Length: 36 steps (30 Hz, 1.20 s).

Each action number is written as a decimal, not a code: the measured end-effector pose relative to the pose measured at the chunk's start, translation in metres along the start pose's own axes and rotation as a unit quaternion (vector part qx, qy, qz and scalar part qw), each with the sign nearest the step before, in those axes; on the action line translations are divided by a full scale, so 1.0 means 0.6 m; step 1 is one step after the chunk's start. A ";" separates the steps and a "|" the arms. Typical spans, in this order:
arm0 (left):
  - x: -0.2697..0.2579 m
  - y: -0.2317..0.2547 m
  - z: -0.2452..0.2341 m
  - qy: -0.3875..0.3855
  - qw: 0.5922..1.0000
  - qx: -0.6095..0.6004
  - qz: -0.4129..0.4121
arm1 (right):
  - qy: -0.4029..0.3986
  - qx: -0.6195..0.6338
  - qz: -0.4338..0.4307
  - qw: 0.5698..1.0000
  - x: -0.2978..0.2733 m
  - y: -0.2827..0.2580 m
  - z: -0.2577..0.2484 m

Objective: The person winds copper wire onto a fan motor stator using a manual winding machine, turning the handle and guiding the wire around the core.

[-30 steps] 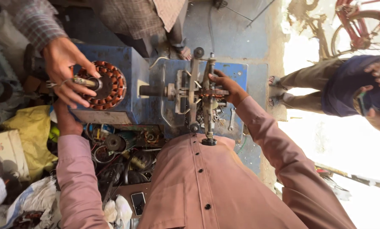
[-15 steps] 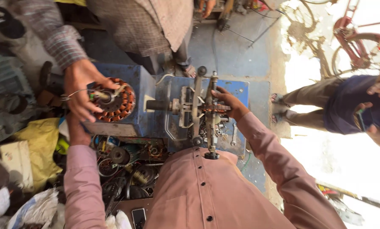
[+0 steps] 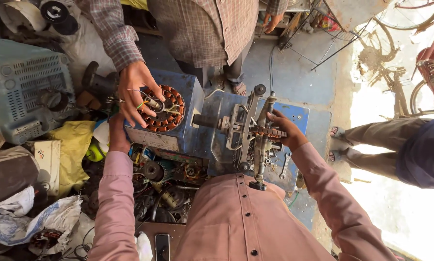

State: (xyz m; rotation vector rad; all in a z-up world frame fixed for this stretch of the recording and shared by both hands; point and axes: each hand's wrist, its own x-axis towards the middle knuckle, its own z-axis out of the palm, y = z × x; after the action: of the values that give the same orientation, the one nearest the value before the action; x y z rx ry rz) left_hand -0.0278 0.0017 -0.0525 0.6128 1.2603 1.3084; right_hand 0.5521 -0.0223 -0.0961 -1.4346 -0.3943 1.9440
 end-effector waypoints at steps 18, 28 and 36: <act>-0.003 0.003 0.008 -0.005 0.999 0.030 0.030 | 0.043 -0.025 0.031 0.998 0.016 0.004 -0.005; 0.011 -0.012 -0.004 0.023 0.999 0.029 0.023 | 0.043 -0.043 0.036 0.998 0.008 -0.010 0.011; 0.004 -0.001 0.002 0.008 1.000 0.019 0.003 | 0.033 -0.030 0.026 0.999 0.012 0.003 -0.001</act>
State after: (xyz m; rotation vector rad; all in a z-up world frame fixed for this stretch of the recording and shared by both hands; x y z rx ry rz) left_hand -0.0269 0.0040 -0.0537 0.6354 1.3006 1.2991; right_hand 0.5511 -0.0188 -0.1026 -1.5577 -0.3924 1.9335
